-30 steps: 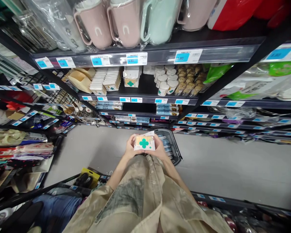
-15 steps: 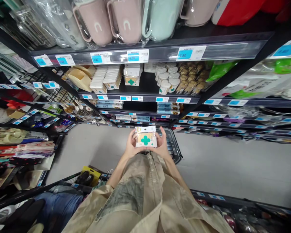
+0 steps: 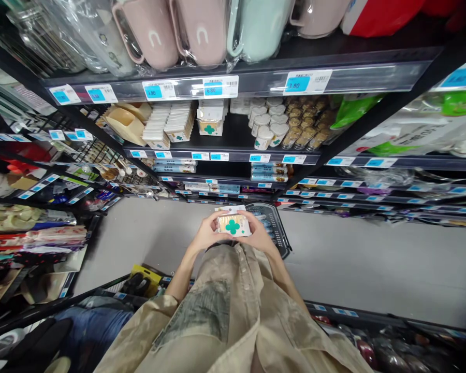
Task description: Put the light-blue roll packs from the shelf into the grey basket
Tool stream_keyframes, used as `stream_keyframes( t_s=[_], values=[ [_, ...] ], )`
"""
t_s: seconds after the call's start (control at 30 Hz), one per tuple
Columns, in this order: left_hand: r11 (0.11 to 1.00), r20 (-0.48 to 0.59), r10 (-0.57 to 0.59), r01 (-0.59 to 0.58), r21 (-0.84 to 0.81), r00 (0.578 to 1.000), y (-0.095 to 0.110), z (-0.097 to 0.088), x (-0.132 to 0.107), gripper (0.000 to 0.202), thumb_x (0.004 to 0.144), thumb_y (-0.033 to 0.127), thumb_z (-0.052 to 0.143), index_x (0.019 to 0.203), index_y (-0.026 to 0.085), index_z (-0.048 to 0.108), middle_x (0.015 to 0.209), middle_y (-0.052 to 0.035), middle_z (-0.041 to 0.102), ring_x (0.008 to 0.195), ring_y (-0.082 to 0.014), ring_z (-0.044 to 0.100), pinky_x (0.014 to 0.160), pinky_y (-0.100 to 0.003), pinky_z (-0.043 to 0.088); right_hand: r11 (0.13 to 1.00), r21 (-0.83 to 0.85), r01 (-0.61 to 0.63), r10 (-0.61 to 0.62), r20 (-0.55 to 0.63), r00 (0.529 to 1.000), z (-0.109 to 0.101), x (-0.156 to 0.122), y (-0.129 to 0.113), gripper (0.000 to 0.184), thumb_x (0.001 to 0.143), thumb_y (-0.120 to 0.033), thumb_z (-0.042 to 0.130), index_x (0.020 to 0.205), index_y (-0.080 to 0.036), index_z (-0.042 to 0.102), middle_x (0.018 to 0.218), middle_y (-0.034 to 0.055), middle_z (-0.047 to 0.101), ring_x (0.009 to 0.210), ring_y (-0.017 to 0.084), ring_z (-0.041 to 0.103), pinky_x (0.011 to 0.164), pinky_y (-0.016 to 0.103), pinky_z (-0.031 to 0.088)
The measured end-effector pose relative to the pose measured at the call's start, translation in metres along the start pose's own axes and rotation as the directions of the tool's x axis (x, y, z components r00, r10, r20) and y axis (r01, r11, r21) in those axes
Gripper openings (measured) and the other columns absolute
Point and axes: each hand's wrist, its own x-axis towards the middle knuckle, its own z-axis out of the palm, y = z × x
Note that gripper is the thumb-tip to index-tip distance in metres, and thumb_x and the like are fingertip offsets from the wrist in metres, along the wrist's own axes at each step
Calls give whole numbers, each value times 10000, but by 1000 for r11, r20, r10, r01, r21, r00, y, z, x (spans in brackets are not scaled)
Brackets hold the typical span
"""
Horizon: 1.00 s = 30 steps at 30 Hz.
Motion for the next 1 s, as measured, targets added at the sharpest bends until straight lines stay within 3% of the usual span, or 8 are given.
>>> stream_keyframes(
  t_s=[0.1, 0.27, 0.6, 0.83, 1.0],
  values=[
    [999, 71, -16, 18, -27, 997, 2, -2, -2, 1049, 447, 288, 1085, 1400, 207, 657, 1461, -184, 655, 1301, -348, 669, 1050, -427, 589, 1000, 3, -12, 12, -15, 1000, -3, -1, 2, 839, 671, -397, 988, 1412, -268, 617, 1363, 109, 690, 1177, 289, 705, 988, 398, 592],
    [1000, 73, -19, 19, -2, 997, 3, -5, -4, 874, 606, 294, 1028, 1387, 161, 658, 1428, -210, 682, 1264, -336, 703, 1055, -434, 597, 999, -28, -17, 18, 41, 999, -10, -1, 2, 929, 646, -391, 1011, 1442, -252, 555, 1224, 96, 747, 1083, 270, 739, 940, 379, 599],
    [998, 62, -15, 12, 54, 998, -1, -6, 0, 841, 587, 303, 1025, 1336, 137, 679, 1343, -209, 737, 1217, -329, 733, 1019, -436, 620, 987, -151, 54, -51, 27, 998, -16, 2, 6, 803, 615, -437, 1015, 1286, -247, 617, 1192, 81, 753, 991, 257, 762, 866, 361, 605],
    [998, 68, -14, 9, 69, 998, -2, -5, 3, 846, 603, 329, 1021, 1350, 149, 669, 1347, -208, 728, 1200, -333, 733, 1011, -446, 617, 986, -158, 51, -51, 9, 999, -16, 3, 3, 784, 633, -431, 1002, 1292, -253, 617, 1177, 76, 759, 977, 253, 763, 877, 375, 610],
    [938, -6, 138, -128, 323, 990, -10, 1, 9, 777, 693, 229, 942, 1417, 227, 660, 1568, -176, 559, 1411, -354, 585, 1101, -470, 556, 989, -149, 10, -27, -108, 994, -9, 7, 7, 723, 734, -429, 930, 1357, -257, 606, 1229, 94, 751, 1033, 266, 750, 870, 399, 629]
  ],
)
